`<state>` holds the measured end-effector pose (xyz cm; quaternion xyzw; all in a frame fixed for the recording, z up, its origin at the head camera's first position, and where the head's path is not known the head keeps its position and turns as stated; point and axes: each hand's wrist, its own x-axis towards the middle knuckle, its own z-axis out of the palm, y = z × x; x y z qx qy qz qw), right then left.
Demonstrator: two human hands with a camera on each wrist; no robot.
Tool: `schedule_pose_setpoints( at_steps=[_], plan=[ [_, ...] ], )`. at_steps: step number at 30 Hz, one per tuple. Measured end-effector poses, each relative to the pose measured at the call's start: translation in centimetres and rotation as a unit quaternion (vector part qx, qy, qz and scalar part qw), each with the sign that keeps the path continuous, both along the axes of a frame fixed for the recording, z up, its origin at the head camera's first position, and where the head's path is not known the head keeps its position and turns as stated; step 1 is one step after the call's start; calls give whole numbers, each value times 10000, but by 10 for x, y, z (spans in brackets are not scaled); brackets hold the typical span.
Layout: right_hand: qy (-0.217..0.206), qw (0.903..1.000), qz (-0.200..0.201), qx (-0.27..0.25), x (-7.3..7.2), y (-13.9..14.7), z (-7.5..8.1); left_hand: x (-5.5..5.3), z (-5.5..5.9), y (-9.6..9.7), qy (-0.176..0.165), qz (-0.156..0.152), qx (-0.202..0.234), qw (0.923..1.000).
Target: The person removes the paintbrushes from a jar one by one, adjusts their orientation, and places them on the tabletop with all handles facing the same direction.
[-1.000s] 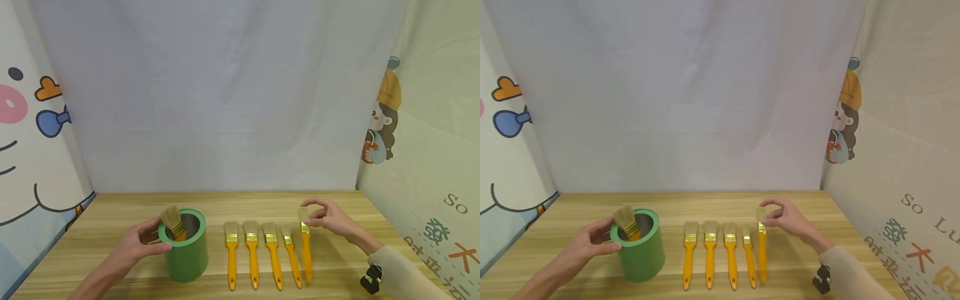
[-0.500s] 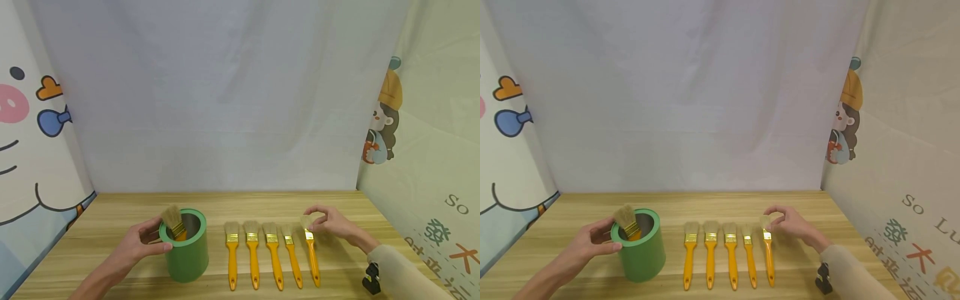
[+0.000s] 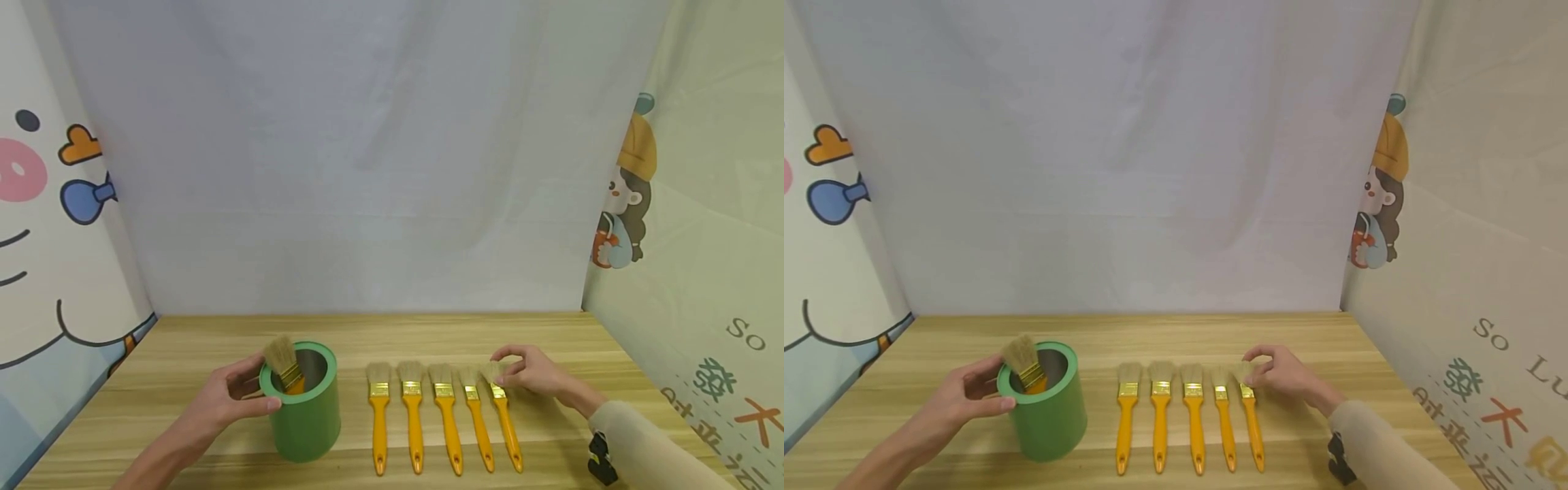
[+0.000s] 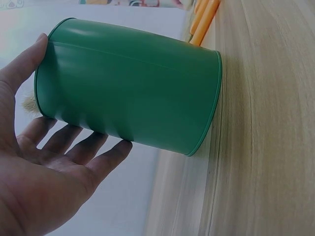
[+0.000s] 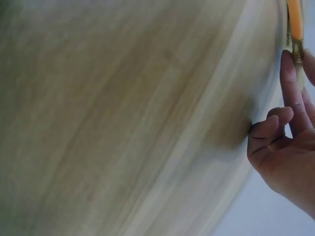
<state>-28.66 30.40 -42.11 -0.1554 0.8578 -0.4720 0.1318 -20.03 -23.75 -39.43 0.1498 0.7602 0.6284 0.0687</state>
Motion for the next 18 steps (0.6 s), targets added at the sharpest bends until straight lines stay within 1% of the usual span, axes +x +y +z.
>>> schedule_pose_setpoints(
  at_steps=[6, 13, 18],
  plan=[
    [293, 9993, 211, 1, -1, 0, -4, 0, 0, 0, -53, 3, 9, 10000],
    [767, 9959, 361, 319, -4, 3, -9, 1, 0, 0, -114, 11, 18, 9999],
    [951, 9938, 403, 412, -7, 3, -11, 0, 0, 0, -103, 7, 20, 9999]
  ],
)
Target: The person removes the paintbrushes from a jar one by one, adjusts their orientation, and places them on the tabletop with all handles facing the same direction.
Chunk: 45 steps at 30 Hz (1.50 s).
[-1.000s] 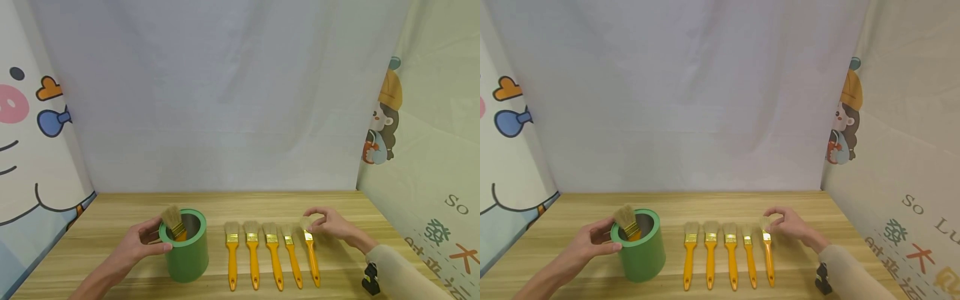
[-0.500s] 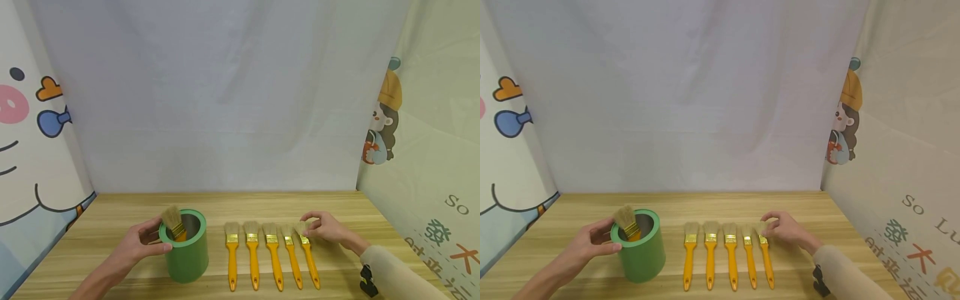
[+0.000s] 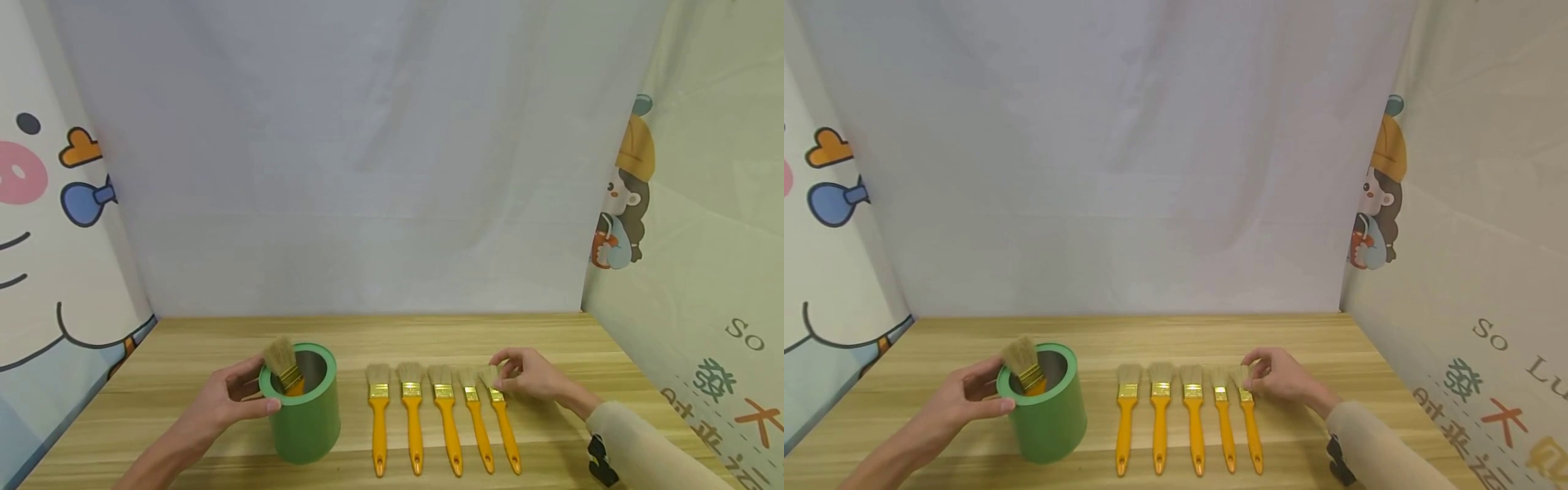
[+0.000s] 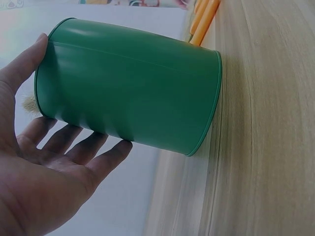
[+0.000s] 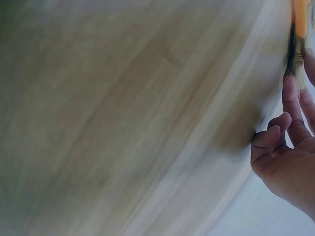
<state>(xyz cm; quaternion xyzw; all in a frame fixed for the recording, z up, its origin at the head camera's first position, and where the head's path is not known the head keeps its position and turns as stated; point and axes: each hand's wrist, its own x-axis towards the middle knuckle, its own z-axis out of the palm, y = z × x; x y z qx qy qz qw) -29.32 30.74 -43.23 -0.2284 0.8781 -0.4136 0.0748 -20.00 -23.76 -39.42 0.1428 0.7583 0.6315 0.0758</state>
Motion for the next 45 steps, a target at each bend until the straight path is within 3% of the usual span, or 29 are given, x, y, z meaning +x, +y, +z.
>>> schedule_pose_setpoints(
  at_steps=[20, 29, 37, 45],
  plan=[
    [8, 10000, 39, 21, 5, -1, 6, -1, 1, 1, -28, -47, 10, 10000],
    [689, 9971, -53, 311, -3, -5, 25, 0, 1, 1, 4, 13, -3, 10000],
    [1029, 9931, 384, 413, -9, -56, 57, -1, 0, -1, -49, 39, 0, 10000],
    [1053, 9885, 1076, 144, 3, -135, 85, 0, 0, 0, -90, -8, 19, 10000]
  ],
)
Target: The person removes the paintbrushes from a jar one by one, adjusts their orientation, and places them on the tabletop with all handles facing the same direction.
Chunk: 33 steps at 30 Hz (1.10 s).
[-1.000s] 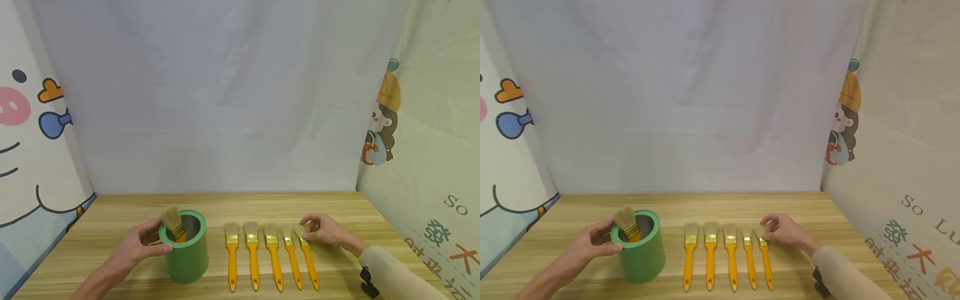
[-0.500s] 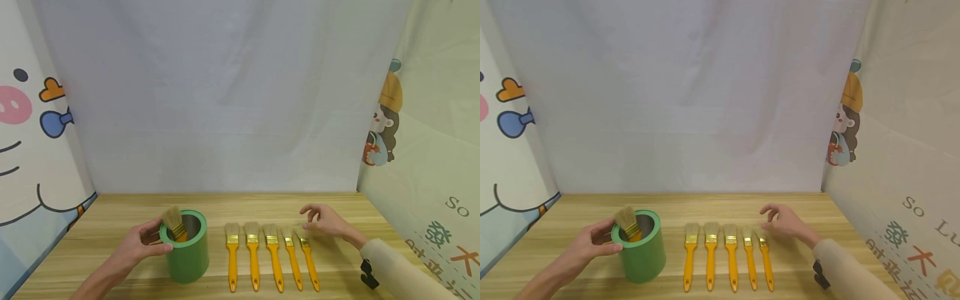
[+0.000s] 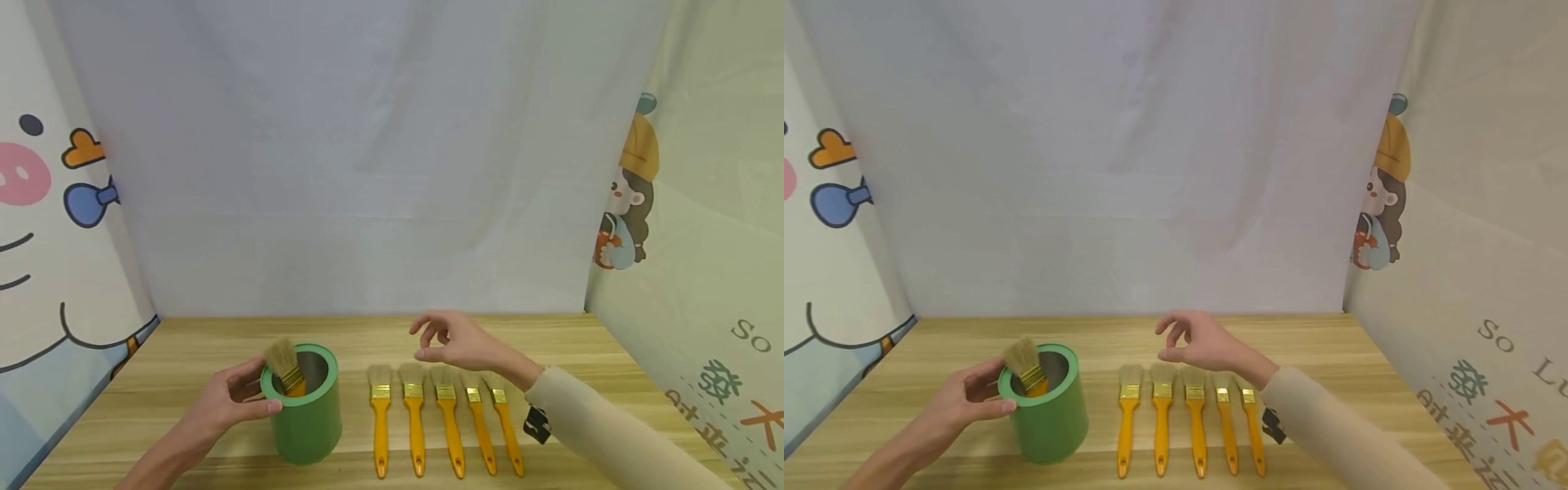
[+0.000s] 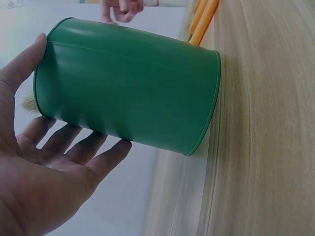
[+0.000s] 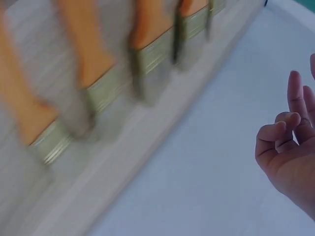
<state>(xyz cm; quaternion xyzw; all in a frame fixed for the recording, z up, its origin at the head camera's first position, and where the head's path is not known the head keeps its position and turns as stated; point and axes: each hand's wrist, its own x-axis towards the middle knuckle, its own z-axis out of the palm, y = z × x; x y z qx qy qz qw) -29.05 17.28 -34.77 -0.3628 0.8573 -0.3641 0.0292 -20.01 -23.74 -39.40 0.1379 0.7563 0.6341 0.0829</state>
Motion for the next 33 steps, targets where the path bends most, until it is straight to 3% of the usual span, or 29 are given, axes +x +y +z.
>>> schedule_pose_setpoints(
  at_steps=[9, 17, 25, 33],
  plan=[
    [-14, 9987, 487, -163, 14, -74, 20, 1, -1, 1, 20, -9, 38, 10000],
    [-14, 9950, 957, -288, 20, -119, 27, 0, 0, 1, 15, -42, 63, 10000],
    [-30, 9945, 1044, 23, 18, -144, 26, -1, 0, 1, 24, -91, 49, 9999],
    [403, 9930, 838, 724, 22, -163, 27, -2, 1, 0, -45, -144, 79, 9999]
  ],
)
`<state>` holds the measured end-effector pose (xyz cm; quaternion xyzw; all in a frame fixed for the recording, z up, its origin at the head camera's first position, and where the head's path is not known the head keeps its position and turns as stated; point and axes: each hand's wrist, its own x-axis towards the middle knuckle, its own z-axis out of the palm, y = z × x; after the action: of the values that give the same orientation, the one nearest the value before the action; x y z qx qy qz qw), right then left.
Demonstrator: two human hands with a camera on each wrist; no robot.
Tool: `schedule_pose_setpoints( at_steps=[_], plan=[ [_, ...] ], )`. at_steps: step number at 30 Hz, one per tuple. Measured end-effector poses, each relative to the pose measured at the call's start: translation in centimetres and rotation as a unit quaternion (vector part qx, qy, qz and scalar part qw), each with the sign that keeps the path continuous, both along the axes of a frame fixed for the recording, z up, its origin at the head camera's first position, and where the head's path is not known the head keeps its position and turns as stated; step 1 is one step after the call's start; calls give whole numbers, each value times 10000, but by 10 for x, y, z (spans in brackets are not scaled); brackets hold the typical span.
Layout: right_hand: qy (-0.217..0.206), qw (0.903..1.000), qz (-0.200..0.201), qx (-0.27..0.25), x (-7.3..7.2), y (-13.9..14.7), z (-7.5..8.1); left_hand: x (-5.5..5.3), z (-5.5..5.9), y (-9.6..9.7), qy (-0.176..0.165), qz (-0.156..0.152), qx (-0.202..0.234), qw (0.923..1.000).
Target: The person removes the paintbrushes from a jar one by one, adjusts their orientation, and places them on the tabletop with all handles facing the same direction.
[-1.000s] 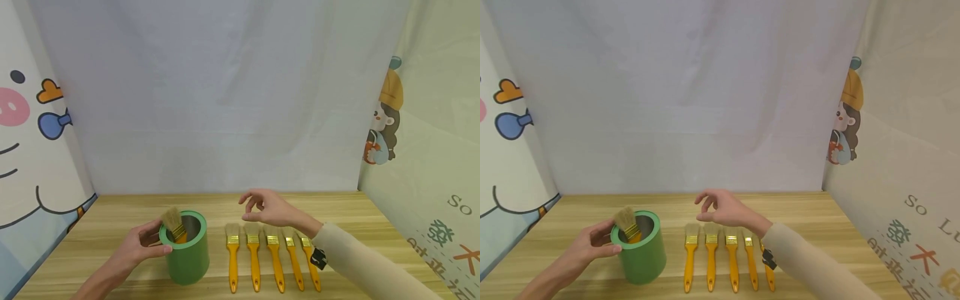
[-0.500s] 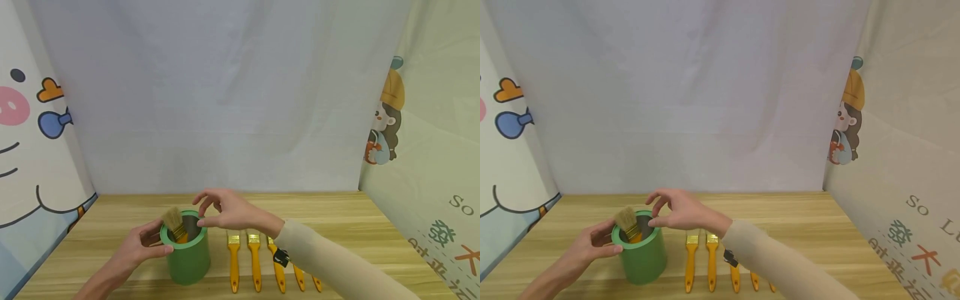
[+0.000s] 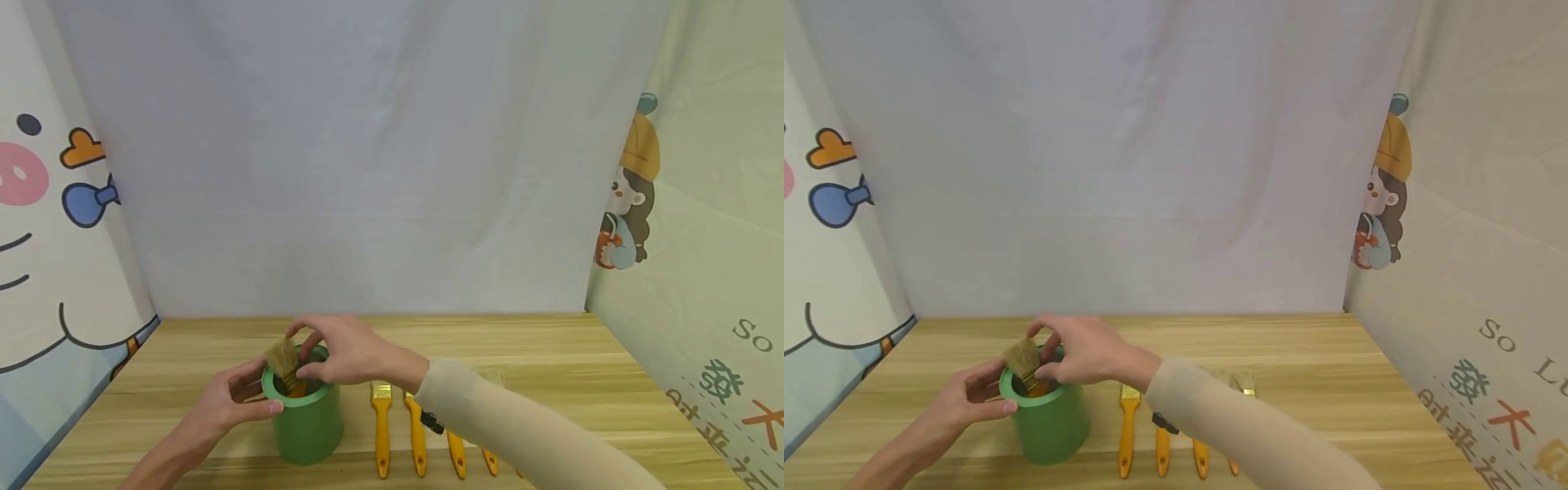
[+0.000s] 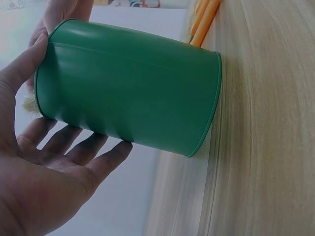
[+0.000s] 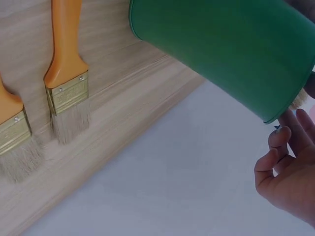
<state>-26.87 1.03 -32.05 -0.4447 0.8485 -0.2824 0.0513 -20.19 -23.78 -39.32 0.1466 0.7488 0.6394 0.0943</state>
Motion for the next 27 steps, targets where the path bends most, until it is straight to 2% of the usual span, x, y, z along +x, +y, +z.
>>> schedule_pose_setpoints(
  at_steps=[4, 12, 16, 22, 27],
  plan=[
    [223, 9995, -98, 179, 2, -7, 0, 0, -1, 0, 4, -44, 23, 10000],
    [407, 9989, 33, 216, 3, -15, -3, 0, -2, -1, 150, -50, 1, 9999],
    [595, 9977, 131, 300, 2, -17, -4, -1, -1, 0, 62, 32, -20, 10000],
    [723, 9957, 32, 583, 4, -15, -3, -2, -1, 0, -104, 96, -51, 9999],
    [624, 9975, 94, 327, 3, -14, -4, -2, -2, 0, -20, 76, -11, 10000]
  ],
)
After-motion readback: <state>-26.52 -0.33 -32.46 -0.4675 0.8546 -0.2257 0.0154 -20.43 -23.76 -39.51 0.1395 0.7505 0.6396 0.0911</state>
